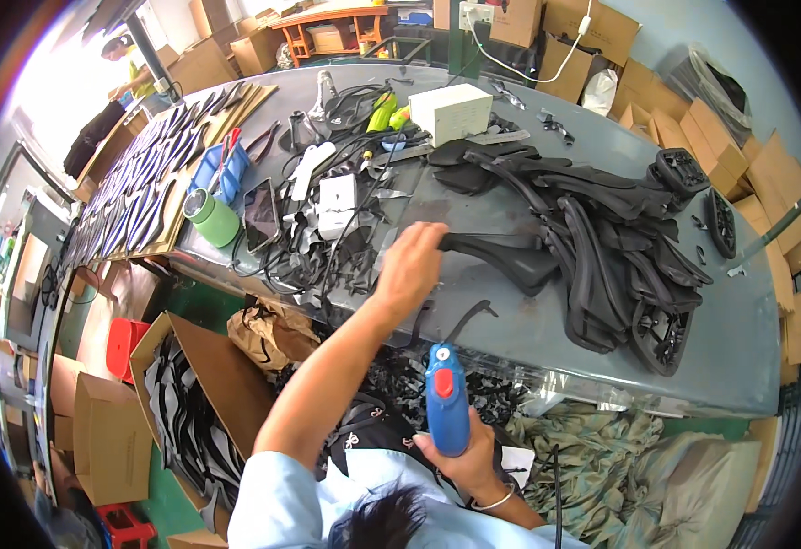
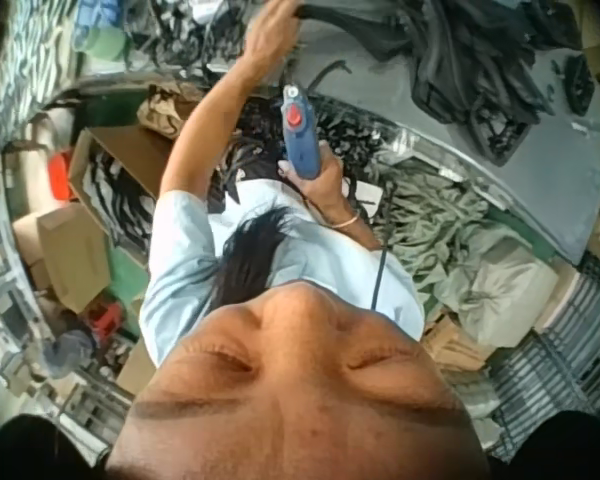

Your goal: The person uses a blue heat gun to trim excess material from the edges of black plastic parts. They pick up parts from a cardboard box, apply the heat gun to the edges, and place the finished parts on a table.

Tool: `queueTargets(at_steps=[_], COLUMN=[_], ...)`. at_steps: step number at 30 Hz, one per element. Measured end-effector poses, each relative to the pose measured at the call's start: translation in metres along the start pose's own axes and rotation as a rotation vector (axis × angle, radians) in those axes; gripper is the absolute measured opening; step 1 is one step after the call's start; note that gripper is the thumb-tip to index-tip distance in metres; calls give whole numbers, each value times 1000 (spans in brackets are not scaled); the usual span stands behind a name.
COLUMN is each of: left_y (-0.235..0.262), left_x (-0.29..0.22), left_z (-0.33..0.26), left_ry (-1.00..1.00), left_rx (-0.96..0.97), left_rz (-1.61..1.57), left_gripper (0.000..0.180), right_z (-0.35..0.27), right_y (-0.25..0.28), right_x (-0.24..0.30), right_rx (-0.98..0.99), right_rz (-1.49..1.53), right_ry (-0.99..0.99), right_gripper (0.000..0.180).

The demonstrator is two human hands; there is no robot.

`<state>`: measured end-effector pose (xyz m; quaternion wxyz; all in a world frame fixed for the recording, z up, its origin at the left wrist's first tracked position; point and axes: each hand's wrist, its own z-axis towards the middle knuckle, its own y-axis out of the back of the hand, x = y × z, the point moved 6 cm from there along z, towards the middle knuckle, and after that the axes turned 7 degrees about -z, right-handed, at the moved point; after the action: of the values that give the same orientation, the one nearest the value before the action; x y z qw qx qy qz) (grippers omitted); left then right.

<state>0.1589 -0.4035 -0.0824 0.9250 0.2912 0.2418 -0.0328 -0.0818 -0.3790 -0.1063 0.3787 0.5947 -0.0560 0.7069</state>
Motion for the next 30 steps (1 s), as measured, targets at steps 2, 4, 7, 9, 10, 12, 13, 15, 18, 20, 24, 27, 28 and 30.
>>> queueTargets(at_steps=[2, 4, 7, 9, 10, 12, 13, 15, 18, 20, 24, 27, 28, 30], left_y=[49, 80, 109, 121, 128, 138, 141, 149, 165, 171, 192, 212, 218, 227], left_x=[10, 30, 21, -3, -12, -30, -39, -52, -69, -72, -74, -75, -77, -79], left_z=[-9, -41, -117, -157, -175, -206, -216, -229, -239, -249, -260, -254, -250, -244], left_ry=[276, 742, 1247, 1344, 1331, 1313, 1308, 1272, 1186, 1154, 955, 687, 619, 516], left_rx=[17, 68, -66, -134, -179, -254, -276, -298, -303, -264, -36, -2, -7, -24], left_rz=[-50, -354, -893, -1079, -1111, -1140, -1145, -1109, -1012, -977, -551, -282, -244, -195], left_gripper=[24, 21, 17, 18, 17, 18, 18, 18, 18, 19, 24, 47, 48, 48], right_z=[2, 2, 14, 20, 27, 43, 49, 58, 67, 71, 68, 68, 67, 66], right_y=[1, 3, 4, -1, -5, -12, -16, -23, -26, -29, -32, -36, -36, -39], right_x=[-8, -25, -31, -39, -38, -26, -23, -18, -5, -2, 11, 4, 1, 0], right_rx=[17, -61, -108, -161, -151, -109, -101, -85, -114, -76, -15, 40, 62, 73], right_rz=[31, 94, 184, 264, 287, 274, 317, 399, 574, 637, 621, 586, 567, 574], right_ry=[-116, -206, -319, -315, -301, -304, -300, -292, -366, -375, -377, -396, -397, -395], right_gripper=[36, 37, 29, 27, 26, 27, 27, 28, 27, 25, 22, 18, 16, 16])
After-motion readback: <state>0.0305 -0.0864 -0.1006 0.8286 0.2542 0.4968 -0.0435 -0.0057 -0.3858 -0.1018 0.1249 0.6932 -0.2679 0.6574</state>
